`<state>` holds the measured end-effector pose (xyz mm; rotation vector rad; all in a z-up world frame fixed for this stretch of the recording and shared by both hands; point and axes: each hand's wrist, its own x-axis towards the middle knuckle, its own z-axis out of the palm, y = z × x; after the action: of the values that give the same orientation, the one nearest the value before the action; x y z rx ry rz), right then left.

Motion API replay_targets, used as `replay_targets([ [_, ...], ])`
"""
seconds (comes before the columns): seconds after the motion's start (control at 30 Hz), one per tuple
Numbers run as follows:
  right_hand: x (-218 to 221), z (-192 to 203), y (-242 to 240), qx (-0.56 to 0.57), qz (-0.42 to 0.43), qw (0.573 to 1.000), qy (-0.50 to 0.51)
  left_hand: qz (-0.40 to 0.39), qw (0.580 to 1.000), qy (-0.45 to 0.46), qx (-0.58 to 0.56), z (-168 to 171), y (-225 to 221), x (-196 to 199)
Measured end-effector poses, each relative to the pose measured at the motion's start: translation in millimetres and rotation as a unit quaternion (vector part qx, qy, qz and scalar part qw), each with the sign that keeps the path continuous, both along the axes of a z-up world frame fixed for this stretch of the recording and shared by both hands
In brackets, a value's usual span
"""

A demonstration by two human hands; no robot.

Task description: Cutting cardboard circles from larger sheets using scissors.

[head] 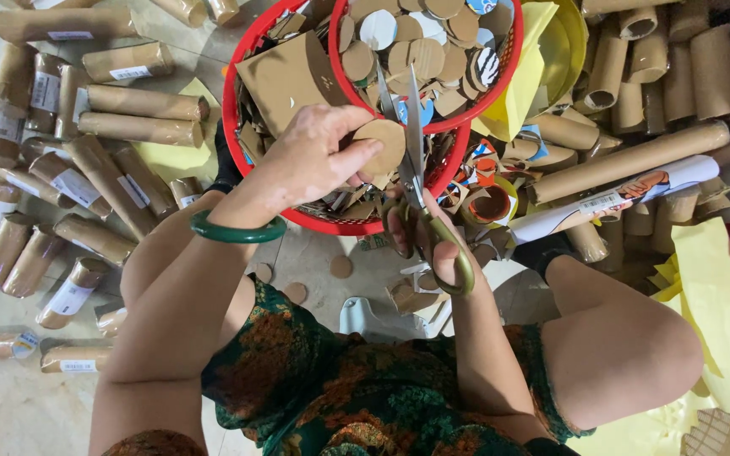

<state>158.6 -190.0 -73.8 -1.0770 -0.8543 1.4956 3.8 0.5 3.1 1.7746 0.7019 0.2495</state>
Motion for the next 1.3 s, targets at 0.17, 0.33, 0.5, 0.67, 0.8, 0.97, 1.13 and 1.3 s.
replay_targets([
  [0.17,4.2,-5.8,-1.3,-0.008,-0.013,1.000,-0.012,0.042,0.995,0.073,-0.054,-7.6,9.8,0.6],
  [0.33,13.8,-1.5,-4.7,-0.024,-0.007,0.999,-0.038,0.048,0.996,-0.010,-0.072,-21.5,16.6,-1.8],
  [0.5,19.0,-15.2,-11.7,-0.003,-0.026,0.995,-0.091,0.046,0.997,0.045,-0.052,-13.2,19.5,1.8],
  [0.67,32.4,-21.0,-20.3,-0.006,-0.055,0.995,-0.079,0.040,0.996,0.040,-0.070,-22.2,32.7,-2.9],
  [0.8,48.1,-14.2,-24.9,0.043,-0.060,0.991,-0.110,0.063,0.996,0.051,-0.047,-46.3,43.6,1.1],
  [0.97,54.1,-13.7,-31.8,0.041,-0.054,0.986,-0.151,0.026,0.986,0.076,0.144,-92.2,56.5,24.7],
  [1.13,49.4,-11.6,-31.2,0.029,-0.093,0.988,-0.116,0.202,0.969,-0.115,0.089,-157.8,74.6,44.6],
  [1.3,65.3,-45.9,-26.3,-0.005,-0.082,0.978,-0.190,0.020,0.931,0.232,0.280,-188.1,49.1,37.9],
])
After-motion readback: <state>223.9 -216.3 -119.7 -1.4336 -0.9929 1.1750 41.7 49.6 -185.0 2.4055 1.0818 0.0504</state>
